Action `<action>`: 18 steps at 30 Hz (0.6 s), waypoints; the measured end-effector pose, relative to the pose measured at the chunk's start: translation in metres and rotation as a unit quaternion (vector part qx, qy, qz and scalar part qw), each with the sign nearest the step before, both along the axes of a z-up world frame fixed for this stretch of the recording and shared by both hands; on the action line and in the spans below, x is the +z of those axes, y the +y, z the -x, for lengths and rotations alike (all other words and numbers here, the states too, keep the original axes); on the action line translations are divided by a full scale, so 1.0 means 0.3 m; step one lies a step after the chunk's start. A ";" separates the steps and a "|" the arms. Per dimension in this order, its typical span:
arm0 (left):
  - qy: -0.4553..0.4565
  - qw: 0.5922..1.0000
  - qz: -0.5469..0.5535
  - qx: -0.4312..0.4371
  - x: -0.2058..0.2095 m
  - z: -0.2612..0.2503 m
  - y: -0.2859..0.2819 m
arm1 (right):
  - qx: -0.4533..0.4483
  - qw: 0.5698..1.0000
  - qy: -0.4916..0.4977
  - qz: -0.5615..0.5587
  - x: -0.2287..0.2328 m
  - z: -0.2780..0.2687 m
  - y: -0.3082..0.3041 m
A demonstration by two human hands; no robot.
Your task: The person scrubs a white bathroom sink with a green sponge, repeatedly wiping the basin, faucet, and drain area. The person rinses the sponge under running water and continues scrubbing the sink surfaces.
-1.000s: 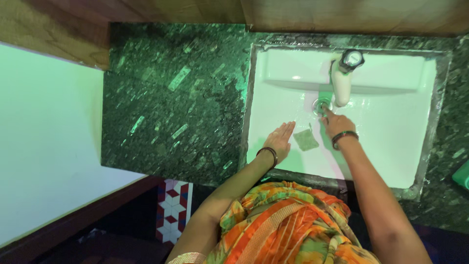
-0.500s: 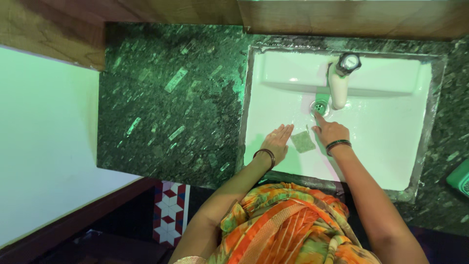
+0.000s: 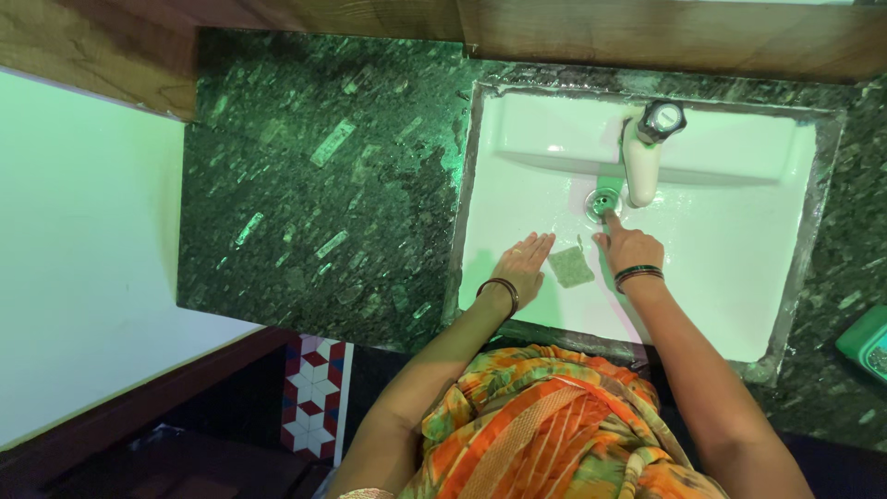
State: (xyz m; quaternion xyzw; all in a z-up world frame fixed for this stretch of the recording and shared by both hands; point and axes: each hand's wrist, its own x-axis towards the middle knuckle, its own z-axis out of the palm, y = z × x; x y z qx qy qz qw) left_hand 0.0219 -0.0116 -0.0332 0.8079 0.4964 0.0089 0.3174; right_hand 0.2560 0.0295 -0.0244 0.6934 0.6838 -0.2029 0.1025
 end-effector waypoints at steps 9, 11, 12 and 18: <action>-0.016 1.000 -0.024 0.003 -0.001 0.001 -0.008 | 0.007 1.000 -0.003 -0.025 -0.050 -0.024 0.015; -0.020 0.999 -0.030 0.005 0.003 0.005 -0.007 | -0.006 1.000 0.017 -0.008 -0.065 -0.021 0.011; -0.023 0.999 -0.032 0.006 0.003 0.002 -0.010 | -0.008 1.000 0.025 0.015 -0.072 -0.034 0.004; -0.025 0.999 -0.026 0.001 0.006 -0.001 -0.007 | 0.126 0.962 0.239 -0.037 -0.122 -0.080 -0.125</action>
